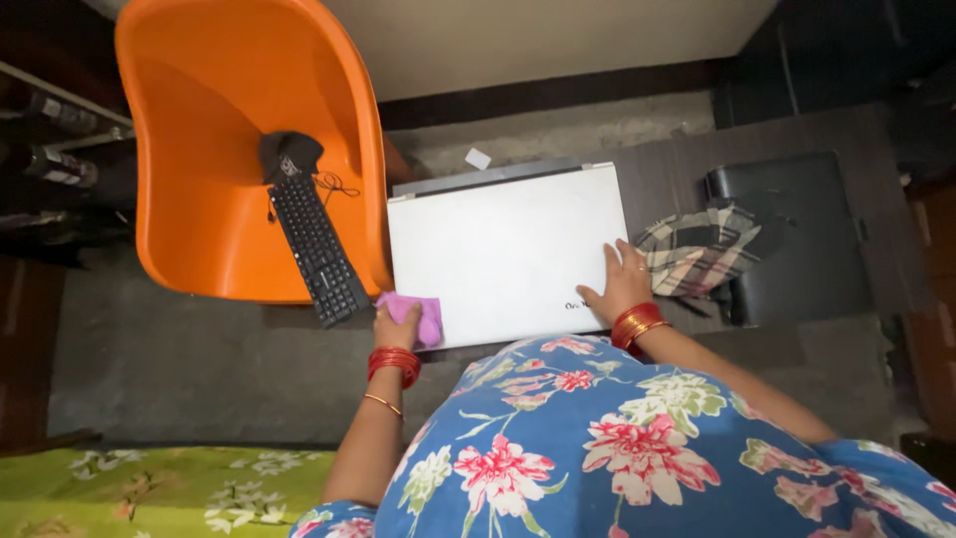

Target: The person wipes the keyboard and palm rest of a laptop with a purple cloth, then closes the laptop. The person then wipes a dark wristwatch with the same cloth and places it on the table. Finally, the person wipes the table surface.

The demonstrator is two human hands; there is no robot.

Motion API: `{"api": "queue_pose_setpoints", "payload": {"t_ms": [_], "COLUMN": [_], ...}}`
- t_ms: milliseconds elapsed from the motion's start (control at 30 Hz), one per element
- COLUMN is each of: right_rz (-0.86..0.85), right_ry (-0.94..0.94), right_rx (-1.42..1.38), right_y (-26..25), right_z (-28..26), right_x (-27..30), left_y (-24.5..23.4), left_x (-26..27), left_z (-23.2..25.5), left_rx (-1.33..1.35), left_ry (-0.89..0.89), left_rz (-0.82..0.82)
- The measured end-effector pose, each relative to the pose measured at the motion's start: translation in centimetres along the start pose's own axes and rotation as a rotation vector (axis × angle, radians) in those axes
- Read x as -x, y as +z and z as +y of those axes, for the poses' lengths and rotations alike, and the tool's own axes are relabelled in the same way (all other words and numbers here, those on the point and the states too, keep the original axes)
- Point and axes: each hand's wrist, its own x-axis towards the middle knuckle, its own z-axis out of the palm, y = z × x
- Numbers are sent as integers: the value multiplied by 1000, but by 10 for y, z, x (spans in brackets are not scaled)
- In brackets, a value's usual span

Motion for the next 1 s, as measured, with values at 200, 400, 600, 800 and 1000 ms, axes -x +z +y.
{"api": "queue_pose_setpoints", "payload": {"t_ms": [200,400,600,800,1000], "right_rz": [-21,-391,-451,-330,-83], "right_ry": [467,853,742,414,422], "right_rx": [-255,-601,-1113,-1103,-1438], "right_y": [10,-34,-40,-67,-125], "right_z": [-10,-12,-29,-54,-41], "right_x": [-41,-71,-66,-67,-36], "left_y": [15,18,-12,-43,-82], "left_x": [11,28,8,1,-28], "left_z": [30,12,-15,-11,87], "left_rx": [-38,-37,260,593,413], "left_ry": [-209,-96,-156,-164,206], "left_rz": [-52,57,1,-50,40]}}
